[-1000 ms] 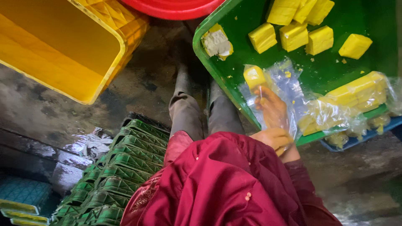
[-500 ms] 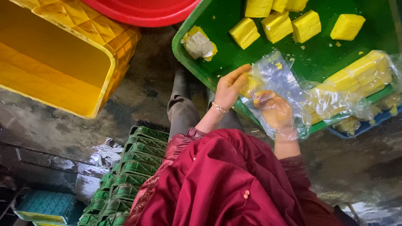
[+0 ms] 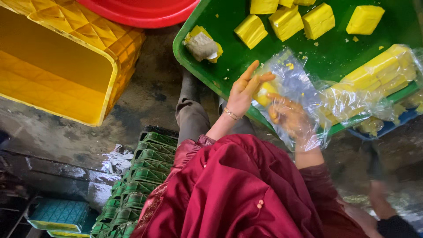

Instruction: The person sits on the floor and wraps yellow food blocks one at a time in clear plastic bags, twisting the bags closed and placing the wrapped items into a blue crate beside a green tray. They continue wrapping the remaining blocks from the tray throughout the episode.

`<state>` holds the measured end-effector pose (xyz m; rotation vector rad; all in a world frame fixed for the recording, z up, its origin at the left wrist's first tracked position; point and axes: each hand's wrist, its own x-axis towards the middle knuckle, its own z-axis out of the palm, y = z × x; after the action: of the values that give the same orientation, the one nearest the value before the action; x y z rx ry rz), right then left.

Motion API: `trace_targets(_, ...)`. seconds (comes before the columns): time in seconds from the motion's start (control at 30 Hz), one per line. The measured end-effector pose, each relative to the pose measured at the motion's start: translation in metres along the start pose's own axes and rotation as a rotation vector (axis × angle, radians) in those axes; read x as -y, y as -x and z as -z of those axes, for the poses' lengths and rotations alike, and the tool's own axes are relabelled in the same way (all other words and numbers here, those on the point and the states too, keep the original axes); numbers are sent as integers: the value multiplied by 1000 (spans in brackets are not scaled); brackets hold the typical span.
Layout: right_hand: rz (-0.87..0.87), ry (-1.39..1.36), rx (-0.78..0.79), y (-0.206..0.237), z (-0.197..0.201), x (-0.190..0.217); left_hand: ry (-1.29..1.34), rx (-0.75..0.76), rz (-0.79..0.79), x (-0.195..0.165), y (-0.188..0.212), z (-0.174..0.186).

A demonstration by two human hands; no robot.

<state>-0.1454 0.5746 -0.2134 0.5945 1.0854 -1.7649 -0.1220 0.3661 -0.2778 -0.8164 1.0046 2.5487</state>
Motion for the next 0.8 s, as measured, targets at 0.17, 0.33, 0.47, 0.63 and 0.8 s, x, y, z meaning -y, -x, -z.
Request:
trace_targets(0.17, 109, -55, -64, -13, 10, -17, 132, 279, -30, -6, 5, 3)
trace_targets(0.33, -1, 27, -106, -12, -9, -8, -55, 260, -20, -3, 1, -2)
trace_targets(0.47, 53, 467, -154, -3, -30, 11, -66, 168, -10, 0, -3, -8)
trace_targets(0.63, -15, 549, -119, -2, -37, 34, -9, 150, -15, 3, -8, -14)
trace_targets(0.8, 4, 591, 1, -17, -40, 52, -127, 85, -67, 0, -19, -7)
